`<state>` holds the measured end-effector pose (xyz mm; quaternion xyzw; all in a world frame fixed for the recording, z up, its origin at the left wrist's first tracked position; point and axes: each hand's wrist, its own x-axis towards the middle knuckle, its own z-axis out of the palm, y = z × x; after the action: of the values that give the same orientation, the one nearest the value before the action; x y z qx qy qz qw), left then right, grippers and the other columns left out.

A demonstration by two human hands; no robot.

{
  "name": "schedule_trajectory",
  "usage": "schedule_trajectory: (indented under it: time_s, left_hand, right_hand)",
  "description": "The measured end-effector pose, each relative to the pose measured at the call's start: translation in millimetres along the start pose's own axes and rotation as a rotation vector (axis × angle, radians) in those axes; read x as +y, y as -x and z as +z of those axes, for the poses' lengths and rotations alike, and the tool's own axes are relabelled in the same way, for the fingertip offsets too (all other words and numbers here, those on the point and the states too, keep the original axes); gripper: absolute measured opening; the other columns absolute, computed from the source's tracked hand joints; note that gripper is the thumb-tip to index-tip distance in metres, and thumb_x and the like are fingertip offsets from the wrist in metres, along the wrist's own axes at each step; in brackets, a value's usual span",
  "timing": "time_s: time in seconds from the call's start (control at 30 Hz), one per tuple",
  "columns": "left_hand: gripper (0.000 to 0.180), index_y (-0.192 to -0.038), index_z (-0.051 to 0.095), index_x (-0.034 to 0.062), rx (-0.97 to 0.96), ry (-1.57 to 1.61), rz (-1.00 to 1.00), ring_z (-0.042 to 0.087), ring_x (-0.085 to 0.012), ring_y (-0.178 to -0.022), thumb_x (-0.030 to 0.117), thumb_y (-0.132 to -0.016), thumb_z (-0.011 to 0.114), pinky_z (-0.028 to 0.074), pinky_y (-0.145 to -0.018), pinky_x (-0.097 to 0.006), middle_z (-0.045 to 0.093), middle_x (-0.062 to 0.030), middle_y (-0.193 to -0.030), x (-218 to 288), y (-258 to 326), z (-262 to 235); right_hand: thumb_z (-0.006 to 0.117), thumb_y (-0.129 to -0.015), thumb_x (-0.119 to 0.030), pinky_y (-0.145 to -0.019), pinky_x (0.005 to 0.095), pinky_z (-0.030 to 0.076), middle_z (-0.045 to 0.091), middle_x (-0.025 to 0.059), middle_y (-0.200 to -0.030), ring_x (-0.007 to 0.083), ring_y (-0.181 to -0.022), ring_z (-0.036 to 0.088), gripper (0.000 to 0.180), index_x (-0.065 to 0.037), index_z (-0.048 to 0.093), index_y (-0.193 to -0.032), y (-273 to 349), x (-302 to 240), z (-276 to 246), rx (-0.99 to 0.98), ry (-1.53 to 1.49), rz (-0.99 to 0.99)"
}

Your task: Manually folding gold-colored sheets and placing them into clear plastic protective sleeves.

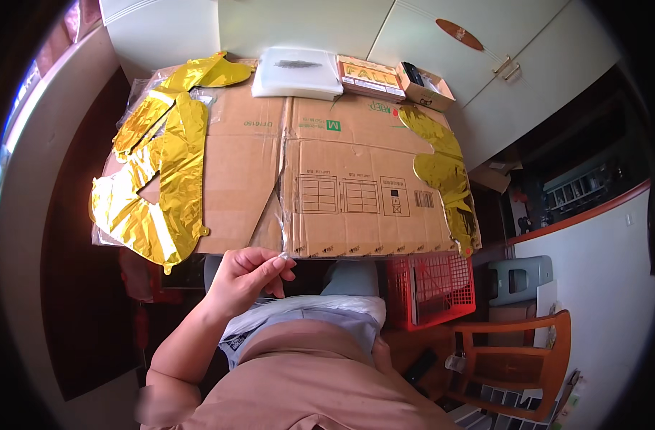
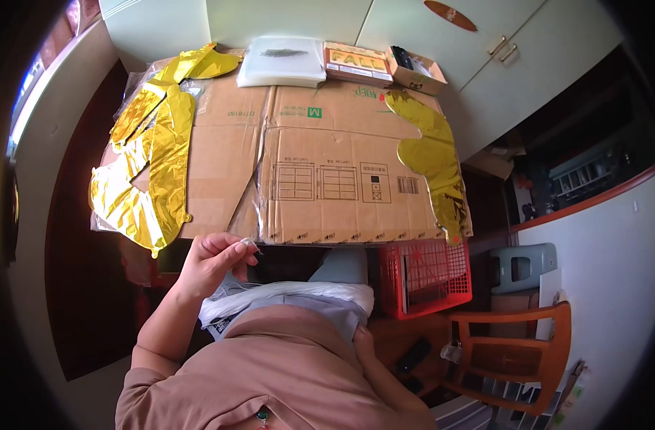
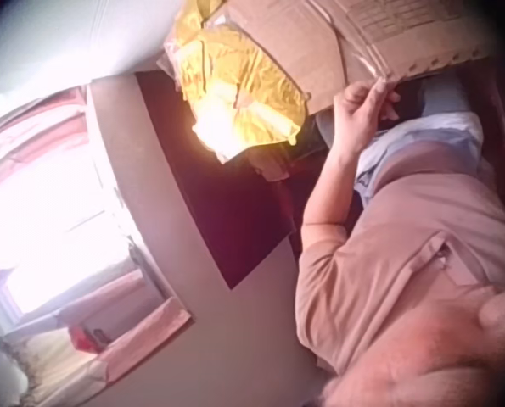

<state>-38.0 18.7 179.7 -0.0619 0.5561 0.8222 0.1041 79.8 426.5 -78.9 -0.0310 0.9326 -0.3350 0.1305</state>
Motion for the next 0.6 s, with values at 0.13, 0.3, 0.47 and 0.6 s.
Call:
schedule_trajectory:
  time_s: [0.13,0.3,0.47,0.6]
  left_hand:
    - [0.020,-0.097,0.066,-0.0034,-0.003,0.005,0.032,0.062,-0.0110,-0.059,0.014,-0.095,0.056,0.051,-0.056,-0.023,0.069,-0.0097,-0.081,0.4,2.1,-0.1]
    - [0.019,-0.097,0.067,-0.0031,0.031,-0.013,0.089,0.061,-0.0109,-0.057,0.013,-0.094,0.058,0.050,-0.053,-0.022,0.069,-0.0102,-0.079,-11.2,3.4,-8.2]
    - [0.017,-0.098,0.066,-0.0020,0.049,-0.002,0.123,0.063,-0.0135,-0.059,0.012,-0.094,0.057,0.052,-0.050,-0.023,0.069,-0.0116,-0.082,-11.9,-2.8,-3.7]
    - [0.019,-0.096,0.067,-0.0026,0.104,-0.040,0.117,0.059,-0.0110,-0.055,0.015,-0.093,0.059,0.048,-0.051,-0.022,0.069,-0.0105,-0.078,-12.9,-2.1,2.4]
  right_hand:
    - [0.058,-0.081,-0.004,-0.073,0.0340,0.050,0.065,0.0127,-0.090,0.0203,-0.080,0.062,0.014,0.001,0.065,-0.093,6.0,-11.6,-8.9,-0.096,-0.233,-0.031]
    - [0.055,-0.087,-0.005,-0.072,0.0287,0.050,0.067,0.0083,-0.080,0.0148,-0.077,0.063,0.012,-0.001,0.066,-0.089,-14.5,-26.2,-59.3,0.079,-0.295,0.049]
    - [0.057,-0.092,-0.012,-0.083,0.0297,0.049,0.065,0.0113,-0.101,0.0188,-0.091,0.062,0.025,-0.001,0.057,-0.114,-51.8,36.1,-0.6,0.333,-0.318,0.211]
    - [0.061,-0.090,-0.020,-0.084,0.0364,0.050,0.064,0.0176,-0.106,0.0291,-0.096,0.062,0.044,0.002,0.047,-0.125,-32.1,28.6,29.6,0.382,-0.208,0.146]
